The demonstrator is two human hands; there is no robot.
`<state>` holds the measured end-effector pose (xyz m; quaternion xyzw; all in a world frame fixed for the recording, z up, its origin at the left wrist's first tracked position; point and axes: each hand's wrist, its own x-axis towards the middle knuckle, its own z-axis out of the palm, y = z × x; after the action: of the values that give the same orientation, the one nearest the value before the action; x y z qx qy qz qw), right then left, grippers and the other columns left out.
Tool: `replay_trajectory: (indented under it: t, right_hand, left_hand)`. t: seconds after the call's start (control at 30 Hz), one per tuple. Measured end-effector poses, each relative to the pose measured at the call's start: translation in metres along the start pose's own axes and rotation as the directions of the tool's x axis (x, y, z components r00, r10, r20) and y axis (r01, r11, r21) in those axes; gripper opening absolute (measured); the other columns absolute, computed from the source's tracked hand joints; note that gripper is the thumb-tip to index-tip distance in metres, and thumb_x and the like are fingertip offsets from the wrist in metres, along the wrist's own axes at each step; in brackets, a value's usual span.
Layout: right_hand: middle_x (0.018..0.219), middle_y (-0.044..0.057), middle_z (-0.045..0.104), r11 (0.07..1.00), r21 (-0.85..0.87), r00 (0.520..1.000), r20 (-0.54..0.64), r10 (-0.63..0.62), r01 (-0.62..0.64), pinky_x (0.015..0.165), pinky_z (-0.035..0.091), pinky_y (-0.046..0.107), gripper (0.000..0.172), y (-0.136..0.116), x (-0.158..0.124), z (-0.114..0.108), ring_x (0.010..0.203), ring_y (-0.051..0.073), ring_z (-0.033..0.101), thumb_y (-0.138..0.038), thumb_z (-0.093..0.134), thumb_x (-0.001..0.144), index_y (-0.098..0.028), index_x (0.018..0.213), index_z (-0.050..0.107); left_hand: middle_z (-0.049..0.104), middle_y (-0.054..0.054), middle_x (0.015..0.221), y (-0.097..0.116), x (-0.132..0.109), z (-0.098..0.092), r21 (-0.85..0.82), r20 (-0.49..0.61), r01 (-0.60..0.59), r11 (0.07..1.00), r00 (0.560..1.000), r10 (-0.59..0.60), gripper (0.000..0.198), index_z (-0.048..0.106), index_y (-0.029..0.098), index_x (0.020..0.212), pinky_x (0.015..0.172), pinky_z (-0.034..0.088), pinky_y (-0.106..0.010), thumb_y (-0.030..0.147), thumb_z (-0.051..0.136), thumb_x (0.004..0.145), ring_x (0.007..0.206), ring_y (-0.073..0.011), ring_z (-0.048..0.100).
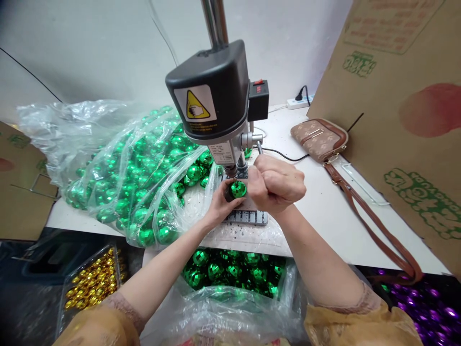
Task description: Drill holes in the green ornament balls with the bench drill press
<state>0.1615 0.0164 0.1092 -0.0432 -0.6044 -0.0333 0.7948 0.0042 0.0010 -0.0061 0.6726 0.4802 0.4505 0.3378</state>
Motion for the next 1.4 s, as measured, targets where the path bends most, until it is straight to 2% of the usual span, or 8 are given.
replay_trajectory:
  t: [0.4,0.53,0.67,0.8,0.9,1.03,1.2,1.4]
  right_hand:
    - [0.038,-0.007,0.031,0.934,0.020,0.925,-0.130,0.357,-0.357,0.038,0.022,0.029,0.047,0.002,0.067,0.028,0.034,0.006,0.029,-0.020,0.064,0.087,-0.021,0.047,0.039]
    - [0.040,-0.007,0.035,0.950,0.037,0.942,-0.122,0.312,-0.309,0.041,0.022,0.027,0.044,0.003,0.068,0.029,0.036,0.006,0.031,-0.012,0.058,0.089,-0.021,0.050,0.039]
    - [0.041,-0.006,0.033,0.951,0.033,0.934,-0.180,0.308,-0.307,0.046,0.020,0.027,0.044,-0.002,0.068,0.033,0.038,0.006,0.031,-0.005,0.052,0.088,-0.022,0.050,0.036]
    - [0.040,-0.006,0.033,0.962,0.036,0.945,-0.178,0.274,-0.272,0.044,0.020,0.026,0.044,-0.001,0.067,0.034,0.037,0.005,0.030,-0.003,0.052,0.087,-0.021,0.049,0.037]
    - [0.040,-0.007,0.032,0.962,0.029,0.942,-0.194,0.272,-0.272,0.042,0.020,0.025,0.045,-0.001,0.065,0.033,0.036,0.004,0.030,-0.003,0.053,0.087,-0.020,0.048,0.037]
    - [0.038,-0.007,0.032,0.951,0.012,0.936,-0.172,0.307,-0.310,0.040,0.022,0.025,0.047,-0.003,0.064,0.030,0.035,0.004,0.031,-0.015,0.061,0.087,-0.019,0.045,0.040]
    - [0.039,-0.006,0.034,0.934,0.002,0.923,-0.154,0.353,-0.357,0.041,0.023,0.026,0.046,-0.004,0.064,0.027,0.037,0.004,0.033,-0.019,0.065,0.085,-0.019,0.046,0.042]
    - [0.039,-0.007,0.031,0.941,0.007,0.924,-0.189,0.334,-0.339,0.043,0.021,0.024,0.046,-0.004,0.063,0.031,0.037,0.002,0.031,-0.014,0.059,0.086,-0.018,0.046,0.037]
  left_hand:
    - [0.065,-0.007,0.107,0.018,-0.012,-0.012,0.148,-0.085,0.031,0.988,0.996,-0.018,0.048,0.058,0.020,0.109,0.091,0.050,-0.041,0.029,0.082,0.069,0.102,-0.0258,0.062]
    - [0.066,-0.005,0.105,0.051,-0.054,-0.050,0.277,0.207,-0.042,0.960,0.978,-0.017,0.047,0.057,0.023,0.111,0.085,0.051,-0.035,0.034,0.081,0.072,0.097,-0.0232,0.064]
    - [0.066,-0.007,0.106,0.070,-0.106,-0.089,0.432,0.681,-0.190,0.881,0.710,-0.181,0.049,0.057,0.022,0.115,0.077,0.051,-0.033,0.037,0.081,0.074,0.094,-0.0252,0.066]
    - [0.066,-0.008,0.100,0.070,-0.139,-0.108,0.581,0.757,-0.361,0.729,0.569,-0.321,0.034,0.061,0.021,0.107,0.074,0.049,-0.034,0.031,0.077,0.079,0.090,-0.0272,0.066]
    - [0.067,-0.006,0.097,0.064,-0.128,-0.111,0.506,0.709,-0.312,0.804,0.681,-0.182,0.018,0.061,0.023,0.109,0.075,0.049,-0.032,0.032,0.060,0.093,0.088,-0.0221,0.066]
    - [0.067,-0.006,0.098,0.040,-0.067,-0.108,0.506,0.248,-0.217,0.835,0.964,0.100,0.026,0.060,0.024,0.113,0.082,0.051,-0.033,0.014,0.047,0.092,0.090,-0.0203,0.065]
    - [0.059,-0.009,0.114,-0.006,0.015,-0.097,0.638,0.126,-0.139,0.757,0.989,0.076,0.049,0.062,0.023,0.114,0.090,0.050,-0.039,0.001,0.055,0.072,0.102,-0.0274,0.062]
    - [0.056,-0.008,0.114,-0.024,0.029,-0.089,0.613,0.043,-0.061,0.788,0.998,0.045,0.047,0.061,0.024,0.118,0.082,0.051,-0.037,0.008,0.062,0.074,0.093,-0.0257,0.063]
